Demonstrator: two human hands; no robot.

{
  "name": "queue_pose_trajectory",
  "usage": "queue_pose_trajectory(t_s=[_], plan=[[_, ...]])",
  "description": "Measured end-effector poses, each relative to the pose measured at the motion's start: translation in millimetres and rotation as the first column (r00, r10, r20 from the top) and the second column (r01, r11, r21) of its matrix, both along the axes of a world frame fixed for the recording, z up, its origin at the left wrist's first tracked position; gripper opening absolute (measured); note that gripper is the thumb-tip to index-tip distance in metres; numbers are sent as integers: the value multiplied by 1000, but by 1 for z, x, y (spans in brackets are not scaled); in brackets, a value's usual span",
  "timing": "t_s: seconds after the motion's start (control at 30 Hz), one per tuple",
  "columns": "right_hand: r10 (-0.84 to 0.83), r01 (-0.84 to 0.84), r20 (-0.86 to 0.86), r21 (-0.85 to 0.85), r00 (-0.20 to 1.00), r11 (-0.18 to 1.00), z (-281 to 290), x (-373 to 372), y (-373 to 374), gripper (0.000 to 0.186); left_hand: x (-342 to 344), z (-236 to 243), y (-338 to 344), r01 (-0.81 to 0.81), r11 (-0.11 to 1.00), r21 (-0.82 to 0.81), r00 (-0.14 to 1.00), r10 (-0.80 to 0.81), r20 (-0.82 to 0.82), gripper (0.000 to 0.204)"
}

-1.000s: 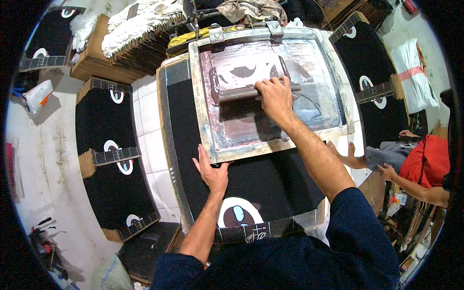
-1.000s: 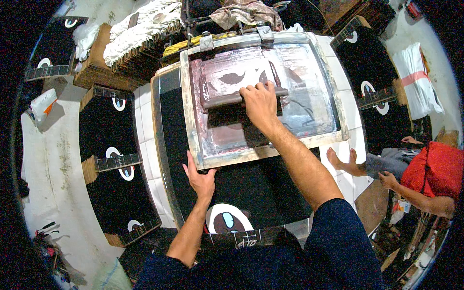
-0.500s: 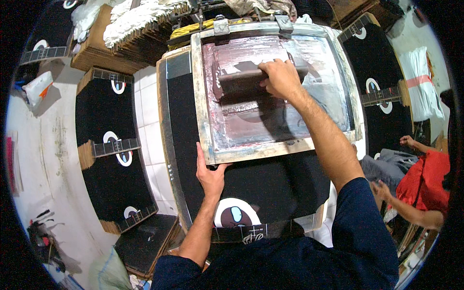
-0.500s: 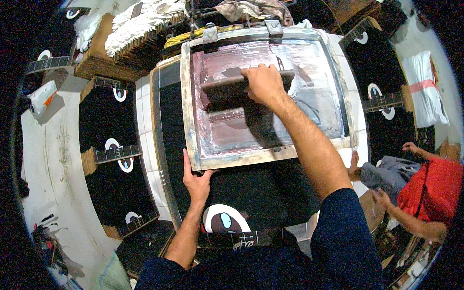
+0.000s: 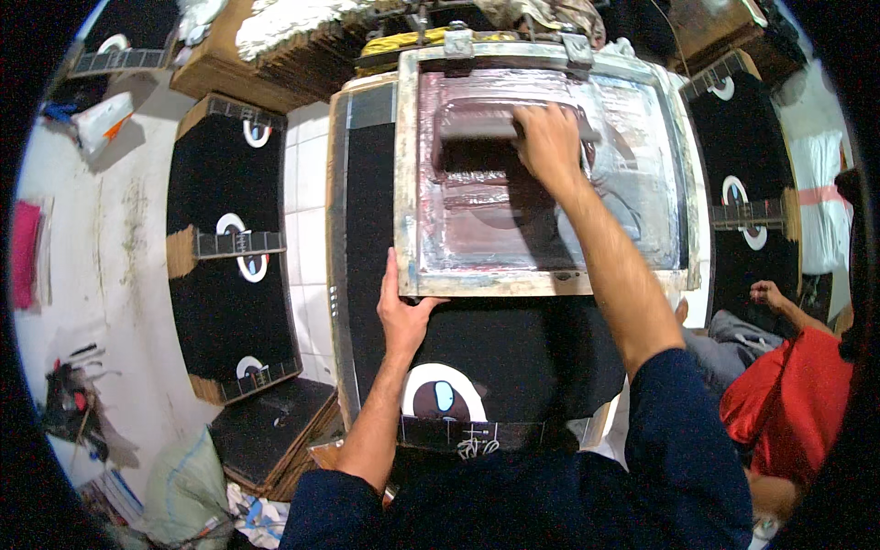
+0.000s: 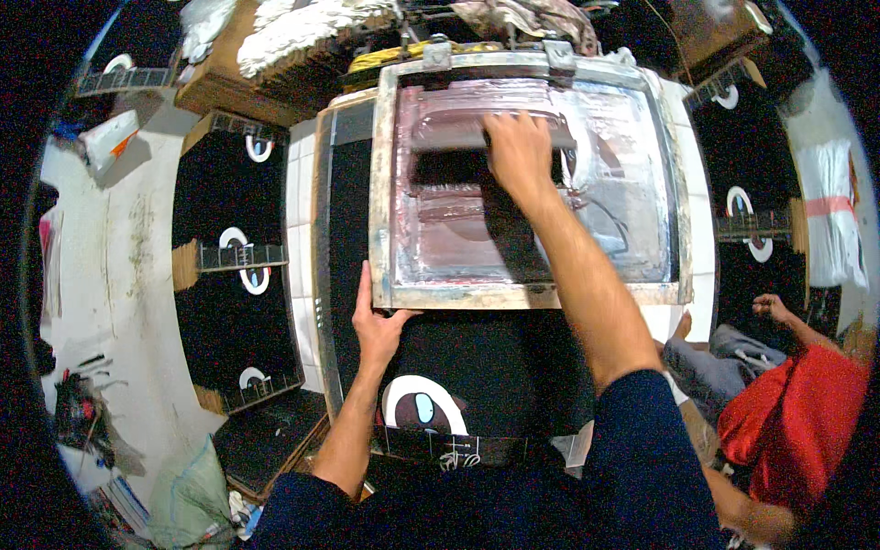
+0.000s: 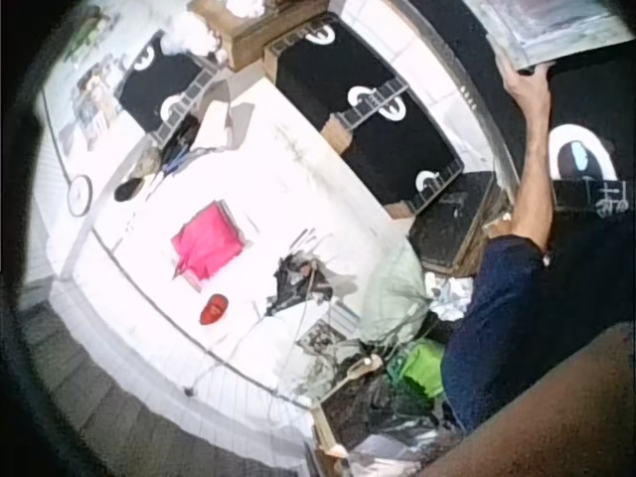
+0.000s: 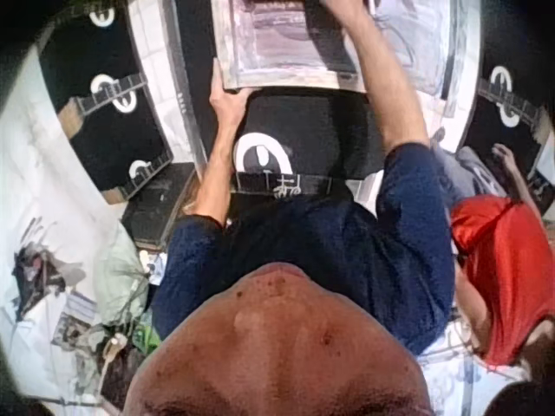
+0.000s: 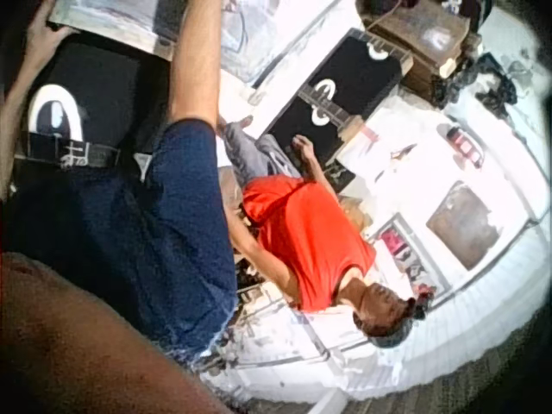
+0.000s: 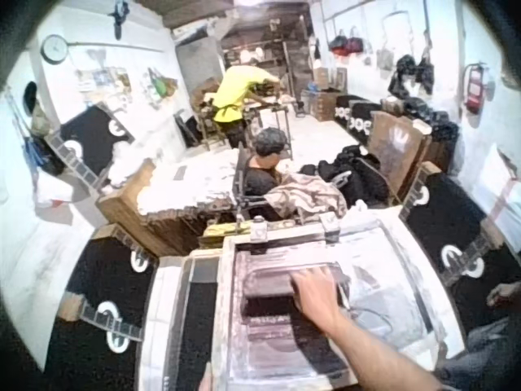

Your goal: The person performs screen printing on skateboard decks by placing a screen frame over each deck, using a squeegee to spread ink across the screen, and then lifting the frame to reveal the printed design. The person repeats this process for multiple decks and stacks the finished ones.

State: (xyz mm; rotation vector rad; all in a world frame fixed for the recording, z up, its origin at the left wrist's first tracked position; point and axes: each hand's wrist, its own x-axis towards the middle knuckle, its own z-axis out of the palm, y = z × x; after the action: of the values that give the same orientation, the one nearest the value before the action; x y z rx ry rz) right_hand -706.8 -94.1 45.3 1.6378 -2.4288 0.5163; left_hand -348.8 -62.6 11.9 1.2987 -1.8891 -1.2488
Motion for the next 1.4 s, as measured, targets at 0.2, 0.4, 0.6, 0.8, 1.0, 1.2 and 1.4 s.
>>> queue_pose_trajectory(t_s=[0.2, 0.4, 0.6, 0.8, 1.0, 1.2, 1.4], plan=[[-36, 39, 25, -141, 999, 989, 7, 61, 86, 56, 0, 8, -1, 22, 995, -100, 996, -13, 85, 117], [-141, 136, 1, -282, 990, 950, 41, 116, 147, 63, -3, 41, -1, 24, 998, -53, 999, -23, 30, 112], [-159, 45, -160, -556, 974, 830, 125, 103, 113, 45, -19, 142, -35, -42, 909, -415, 967, -67, -245, 95], [-183, -90, -390, -585, 902, 806, 255, 42, 51, 46, 18, 171, -110, -63, 957, -284, 859, -93, -504, 94], [-306, 3, -425, -581, 852, 814, 300, 1, 2, 44, 261, -73, -120, -411, 879, 243, 900, 433, -44, 71], [-397, 159, -386, -520, 832, 839, 331, -24, -14, 40, 405, -265, 128, -317, 484, 816, 900, 424, 98, 52], [-362, 184, -314, -477, 878, 860, 342, -54, -19, 46, 375, -249, 225, -366, 803, 470, 907, 195, 373, 32]])
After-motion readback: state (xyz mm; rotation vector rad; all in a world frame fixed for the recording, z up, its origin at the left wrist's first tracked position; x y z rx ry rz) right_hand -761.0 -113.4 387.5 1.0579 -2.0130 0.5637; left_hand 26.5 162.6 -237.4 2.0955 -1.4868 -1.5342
